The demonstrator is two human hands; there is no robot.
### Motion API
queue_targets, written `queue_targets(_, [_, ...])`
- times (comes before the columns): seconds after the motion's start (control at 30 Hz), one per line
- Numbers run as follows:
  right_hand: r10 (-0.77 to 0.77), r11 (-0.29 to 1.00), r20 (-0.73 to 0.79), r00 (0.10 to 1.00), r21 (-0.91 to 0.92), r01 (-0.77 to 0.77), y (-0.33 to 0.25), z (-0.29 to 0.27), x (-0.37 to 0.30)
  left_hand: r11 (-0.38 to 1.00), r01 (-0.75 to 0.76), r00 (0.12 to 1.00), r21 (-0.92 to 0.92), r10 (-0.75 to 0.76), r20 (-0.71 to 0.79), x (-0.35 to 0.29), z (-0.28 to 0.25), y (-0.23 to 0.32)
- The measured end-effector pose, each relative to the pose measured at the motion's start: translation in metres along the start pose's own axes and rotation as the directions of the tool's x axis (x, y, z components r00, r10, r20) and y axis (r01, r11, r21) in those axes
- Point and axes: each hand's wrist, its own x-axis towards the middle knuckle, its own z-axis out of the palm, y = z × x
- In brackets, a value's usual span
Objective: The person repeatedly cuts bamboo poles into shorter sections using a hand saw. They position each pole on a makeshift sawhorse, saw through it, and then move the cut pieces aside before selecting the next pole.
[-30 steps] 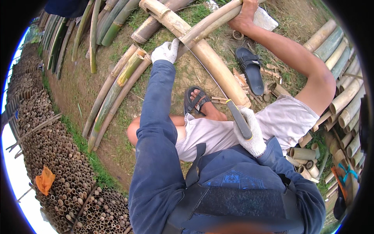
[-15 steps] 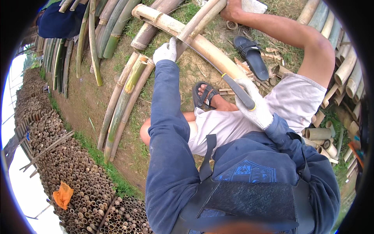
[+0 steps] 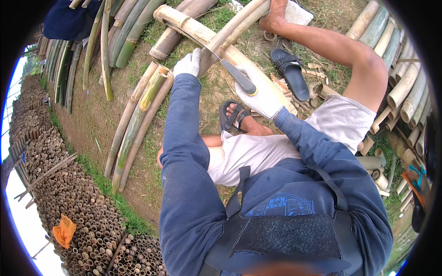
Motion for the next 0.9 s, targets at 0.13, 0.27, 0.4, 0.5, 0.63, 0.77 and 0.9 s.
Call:
queue_targets(0.13, [0.035, 0.998, 0.048, 0.998, 0.047, -0.038, -0.001, -0.008, -0.001, 0.98, 0.031, 0.972, -0.196, 0.017, 0.236, -0.007, -0.037, -0.003])
queue_targets(0.27, [0.067, 0.998, 0.063, 0.996, -0.015, -0.067, 0.005, 0.0, -0.002, 0.975, 0.162, 0.947, -0.154, -0.11, 0.3, -0.005, -0.049, 0.021])
queue_targets(0.4, [0.129, 0.992, 0.078, 0.989, -0.015, -0.128, 0.002, -0.001, -0.006, 0.959, 0.242, 0.922, -0.145, -0.18, 0.344, 0.0, -0.046, 0.033])
queue_targets(0.5, [0.108, 0.993, 0.077, 0.991, -0.049, -0.105, -0.005, -0.004, -0.003, 0.947, 0.276, 0.899, -0.165, -0.194, 0.392, 0.002, -0.049, 0.03])
queue_targets(0.63, [0.061, 0.997, 0.094, 0.994, -0.057, -0.055, -0.008, -0.005, 0.001, 0.966, 0.215, 0.923, -0.143, -0.153, 0.352, 0.006, -0.054, 0.032])
queue_targets(0.77, [0.015, 0.998, 0.064, 0.998, -0.064, -0.011, 0.002, -0.002, -0.001, 0.993, 0.097, 0.913, -0.06, -0.065, 0.402, 0.006, -0.056, 0.039])
queue_targets(0.9, [0.063, 0.998, 0.101, 0.993, -0.016, -0.062, 0.004, 0.002, -0.005, 0.966, 0.234, 0.916, -0.111, -0.181, 0.357, -0.005, -0.06, 0.036])
